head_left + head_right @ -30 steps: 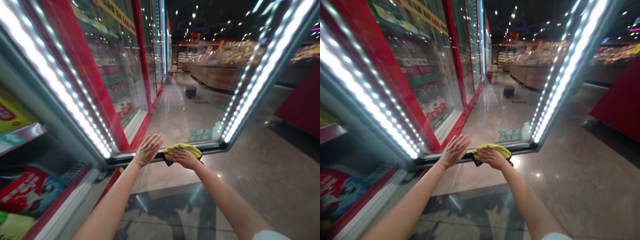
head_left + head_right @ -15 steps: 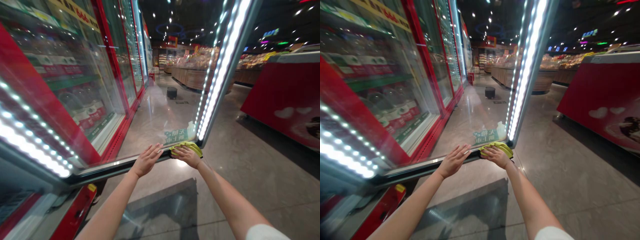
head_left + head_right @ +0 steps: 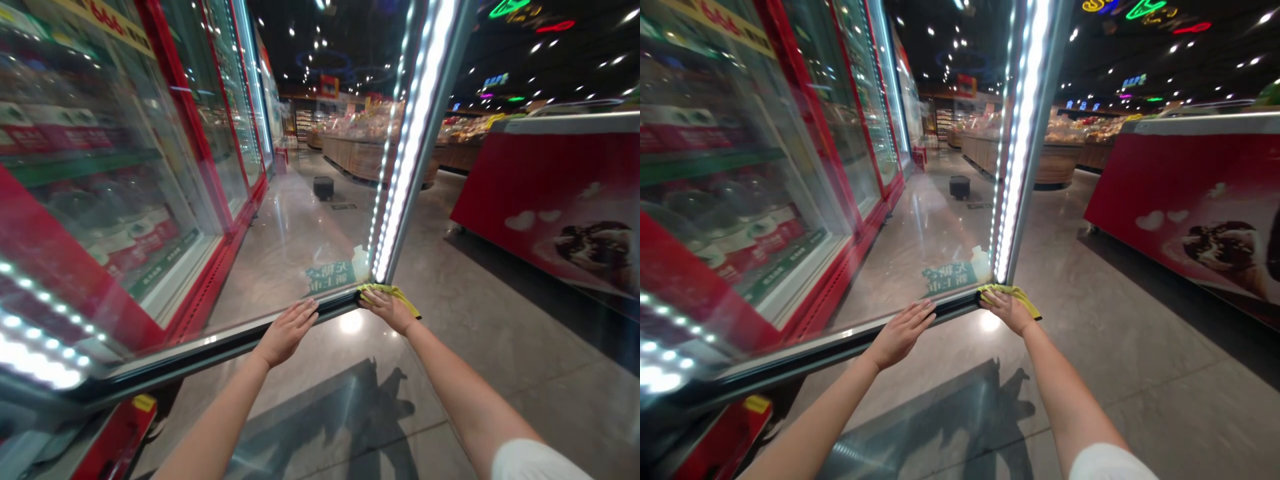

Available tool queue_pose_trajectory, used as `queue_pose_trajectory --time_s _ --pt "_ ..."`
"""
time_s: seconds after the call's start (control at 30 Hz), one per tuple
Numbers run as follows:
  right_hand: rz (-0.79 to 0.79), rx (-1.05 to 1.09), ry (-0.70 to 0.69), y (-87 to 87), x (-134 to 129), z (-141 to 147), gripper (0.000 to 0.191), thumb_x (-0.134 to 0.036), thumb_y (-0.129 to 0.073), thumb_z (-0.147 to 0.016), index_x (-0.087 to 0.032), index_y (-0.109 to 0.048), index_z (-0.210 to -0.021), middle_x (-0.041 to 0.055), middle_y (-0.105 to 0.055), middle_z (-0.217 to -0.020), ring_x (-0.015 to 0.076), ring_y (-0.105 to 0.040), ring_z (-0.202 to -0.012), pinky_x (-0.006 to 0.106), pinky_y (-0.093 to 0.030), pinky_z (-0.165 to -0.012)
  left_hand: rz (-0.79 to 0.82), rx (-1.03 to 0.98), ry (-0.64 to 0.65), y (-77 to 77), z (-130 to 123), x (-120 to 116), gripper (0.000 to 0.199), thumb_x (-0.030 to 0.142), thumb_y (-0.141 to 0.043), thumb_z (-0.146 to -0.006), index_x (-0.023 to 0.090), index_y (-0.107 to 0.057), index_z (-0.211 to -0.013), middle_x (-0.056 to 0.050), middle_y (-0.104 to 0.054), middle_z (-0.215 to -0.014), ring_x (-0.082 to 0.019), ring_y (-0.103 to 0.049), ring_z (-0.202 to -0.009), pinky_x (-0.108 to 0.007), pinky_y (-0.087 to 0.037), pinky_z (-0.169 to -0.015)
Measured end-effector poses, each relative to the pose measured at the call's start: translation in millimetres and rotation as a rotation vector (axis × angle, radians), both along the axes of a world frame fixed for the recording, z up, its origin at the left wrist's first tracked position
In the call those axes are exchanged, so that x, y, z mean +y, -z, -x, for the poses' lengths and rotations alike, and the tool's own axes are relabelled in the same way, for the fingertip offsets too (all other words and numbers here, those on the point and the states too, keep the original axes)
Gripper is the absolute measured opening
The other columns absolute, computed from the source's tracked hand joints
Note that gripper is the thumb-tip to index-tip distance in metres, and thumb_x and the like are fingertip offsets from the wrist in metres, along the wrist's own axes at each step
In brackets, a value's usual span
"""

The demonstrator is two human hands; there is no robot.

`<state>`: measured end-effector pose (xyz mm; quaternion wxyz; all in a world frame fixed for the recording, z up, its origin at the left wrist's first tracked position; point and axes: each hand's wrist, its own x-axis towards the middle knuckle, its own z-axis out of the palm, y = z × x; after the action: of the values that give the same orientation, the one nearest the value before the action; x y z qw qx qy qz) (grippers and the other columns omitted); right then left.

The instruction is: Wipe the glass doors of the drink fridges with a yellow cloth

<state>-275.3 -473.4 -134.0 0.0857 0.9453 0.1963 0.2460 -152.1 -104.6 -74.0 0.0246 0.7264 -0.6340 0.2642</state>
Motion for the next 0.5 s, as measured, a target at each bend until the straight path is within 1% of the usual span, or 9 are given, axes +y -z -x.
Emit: queue_pose_trajectory --time_s 0.07,0.17,0.27,0.33,0.37,0.43,0.5 --pt "0.006 0.005 0.034 -5.0 -3.9 2.6 0.047 -0.010 -0.048 -0.100 -0.028 -0.058 -0.143 0.0045 -0.059 -0.149 0.0173 -0.057 -0.135 0.034 -0.053 -0.106 0.011 -0.007 0.011 2.4 0.3 -8.0 0.056 0.003 -0.050 -0.085 0.018 -0.061 -0.138 -0.008 -0.054 -0.153 -0.021 -0.036 -0.152 -0.040 -0.032 -0.125" --pt "0.007 0.004 0.074 -15.4 -3.4 0.4 0.036 -0.017 -0.049 -0.102 -0.028 -0.067 -0.133 0.0036 -0.065 -0.142 0.0182 -0.063 -0.127 0.035 -0.056 -0.102 0.032 -0.018 0.026 5.3 0.2 -19.9 0.052 0.004 -0.050 -0.086 0.020 -0.064 -0.134 -0.008 -0.056 -0.151 -0.020 -0.039 -0.150 -0.040 -0.032 -0.125" --pt "-0.013 -0.019 0.119 -33.6 -4.9 -3.2 0.037 -0.016 -0.049 -0.102 -0.025 -0.067 -0.132 0.0049 -0.068 -0.138 0.0188 -0.065 -0.123 0.036 -0.054 -0.105 0.056 -0.039 0.030 6.2 -0.8 -29.3 0.049 0.007 -0.052 -0.087 0.022 -0.066 -0.131 -0.007 -0.059 -0.149 -0.018 -0.039 -0.150 -0.039 -0.031 -0.126" --pt "-0.032 -0.048 0.153 -51.3 -9.1 -5.1 0.043 -0.012 -0.048 -0.100 -0.025 -0.062 -0.138 0.0050 -0.065 -0.142 0.0196 -0.060 -0.132 0.039 -0.049 -0.112 0.077 -0.050 0.029 5.8 -1.8 -33.5 0.048 0.008 -0.053 -0.088 0.022 -0.066 -0.132 -0.007 -0.059 -0.148 -0.018 -0.039 -0.150 -0.039 -0.031 -0.126" --pt "-0.042 -0.065 0.171 -61.1 -11.7 -6.2 0.047 -0.010 -0.047 -0.100 -0.026 -0.058 -0.142 0.0045 -0.062 -0.146 0.0202 -0.055 -0.138 0.041 -0.046 -0.116 0.085 -0.052 0.028 5.4 -2.3 -35.0 0.049 0.007 -0.053 -0.087 0.023 -0.065 -0.132 -0.006 -0.059 -0.148 -0.019 -0.039 -0.150 -0.039 -0.030 -0.126" --pt "-0.067 -0.111 0.218 -79.1 -15.5 -8.7 0.054 -0.009 -0.044 -0.100 -0.027 -0.049 -0.150 0.0038 -0.051 -0.156 0.0216 -0.042 -0.148 0.045 -0.038 -0.122 0.095 -0.051 0.026 4.6 -3.0 -37.3 0.052 0.006 -0.053 -0.086 0.023 -0.064 -0.134 -0.006 -0.058 -0.149 -0.019 -0.038 -0.150 -0.040 -0.030 -0.127" --pt "-0.099 -0.158 0.272 -89.7 -15.7 -10.9 0.058 -0.008 -0.042 -0.100 -0.028 -0.041 -0.155 0.0035 -0.041 -0.163 0.0227 -0.032 -0.154 0.049 -0.032 -0.125 0.101 -0.048 0.026 3.8 -3.1 -39.5 0.053 0.006 -0.053 -0.086 0.024 -0.064 -0.135 -0.006 -0.058 -0.150 -0.019 -0.037 -0.151 -0.040 -0.030 -0.126"
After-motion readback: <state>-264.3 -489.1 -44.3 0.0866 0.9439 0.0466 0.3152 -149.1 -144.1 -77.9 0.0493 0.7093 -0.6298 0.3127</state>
